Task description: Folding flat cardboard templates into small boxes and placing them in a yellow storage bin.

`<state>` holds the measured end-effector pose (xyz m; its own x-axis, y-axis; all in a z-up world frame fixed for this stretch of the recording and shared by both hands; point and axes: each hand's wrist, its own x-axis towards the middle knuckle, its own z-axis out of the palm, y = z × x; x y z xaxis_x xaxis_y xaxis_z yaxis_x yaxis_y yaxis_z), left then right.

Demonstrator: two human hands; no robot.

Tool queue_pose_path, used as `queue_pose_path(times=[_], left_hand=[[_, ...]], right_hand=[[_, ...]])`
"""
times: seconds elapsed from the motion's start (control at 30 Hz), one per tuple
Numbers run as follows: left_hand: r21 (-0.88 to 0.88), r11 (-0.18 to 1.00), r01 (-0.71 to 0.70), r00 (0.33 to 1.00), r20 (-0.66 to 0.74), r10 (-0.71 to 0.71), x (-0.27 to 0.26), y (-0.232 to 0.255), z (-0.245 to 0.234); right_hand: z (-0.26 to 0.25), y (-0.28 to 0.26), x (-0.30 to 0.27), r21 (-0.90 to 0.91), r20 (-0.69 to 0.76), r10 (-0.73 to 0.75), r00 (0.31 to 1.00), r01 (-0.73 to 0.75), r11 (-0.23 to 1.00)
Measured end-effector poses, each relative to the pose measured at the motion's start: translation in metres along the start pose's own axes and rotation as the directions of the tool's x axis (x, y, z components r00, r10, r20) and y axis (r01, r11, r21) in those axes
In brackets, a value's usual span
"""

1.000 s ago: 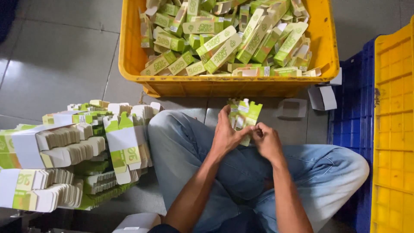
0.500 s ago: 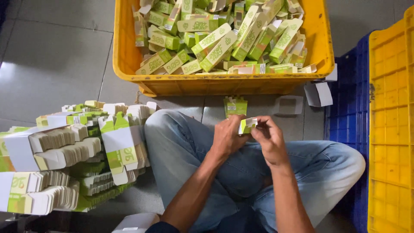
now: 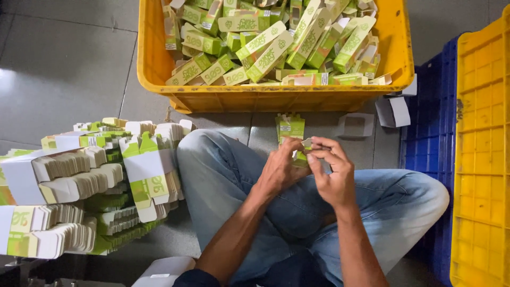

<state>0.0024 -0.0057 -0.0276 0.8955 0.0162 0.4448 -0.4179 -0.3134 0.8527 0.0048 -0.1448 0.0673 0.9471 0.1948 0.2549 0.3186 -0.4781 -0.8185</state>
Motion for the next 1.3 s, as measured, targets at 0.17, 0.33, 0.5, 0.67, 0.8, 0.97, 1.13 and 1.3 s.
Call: queue_pose_path(times=[0.17, 0.33, 0.5, 0.67, 0.8, 0.97, 1.13, 1.3], left_hand=[[0.024, 0.998, 0.059, 0.998, 0.008, -0.060, -0.002, -0.005, 0.010], [-0.083, 0.972, 0.220, 0.975, 0.033, -0.218, 0.001, 0.006, 0.005], [-0.054, 0.976, 0.212, 0.977, 0.011, -0.212, -0.001, 0.003, 0.003], [-0.065, 0.987, 0.145, 0.989, 0.000, -0.146, 0.000, 0.003, 0.004], [-0.074, 0.987, 0.141, 0.990, 0.012, -0.141, 0.002, 0.008, 0.001], [-0.110, 0.959, 0.260, 0.965, 0.060, -0.255, -0.003, 0.004, 0.002], [-0.107, 0.939, 0.327, 0.943, 0.095, -0.318, 0.000, 0.005, -0.004], [-0.150, 0.947, 0.284, 0.959, 0.048, -0.280, 0.019, 0.014, -0.005]], right_hand=[[-0.008, 0.026, 0.000, 0.104, 0.038, 0.058, 0.998, -0.061, 0.993], [-0.017, 0.009, 0.020, 0.284, 0.105, 0.099, 0.990, -0.126, 0.950], [-0.021, -0.001, 0.031, 0.066, 0.214, 0.132, 0.968, -0.149, 0.987], [-0.022, -0.012, 0.034, 0.040, 0.200, 0.061, 0.978, -0.070, 0.997], [-0.023, -0.014, 0.035, 0.001, 0.228, 0.002, 0.974, -0.002, 1.000], [-0.027, -0.013, 0.036, -0.047, 0.292, -0.066, 0.954, 0.083, 0.995], [-0.027, -0.013, 0.029, -0.117, 0.369, -0.127, 0.921, 0.181, 0.977], [-0.021, 0.001, 0.013, -0.121, 0.065, -0.088, 0.994, 0.095, 0.988]])
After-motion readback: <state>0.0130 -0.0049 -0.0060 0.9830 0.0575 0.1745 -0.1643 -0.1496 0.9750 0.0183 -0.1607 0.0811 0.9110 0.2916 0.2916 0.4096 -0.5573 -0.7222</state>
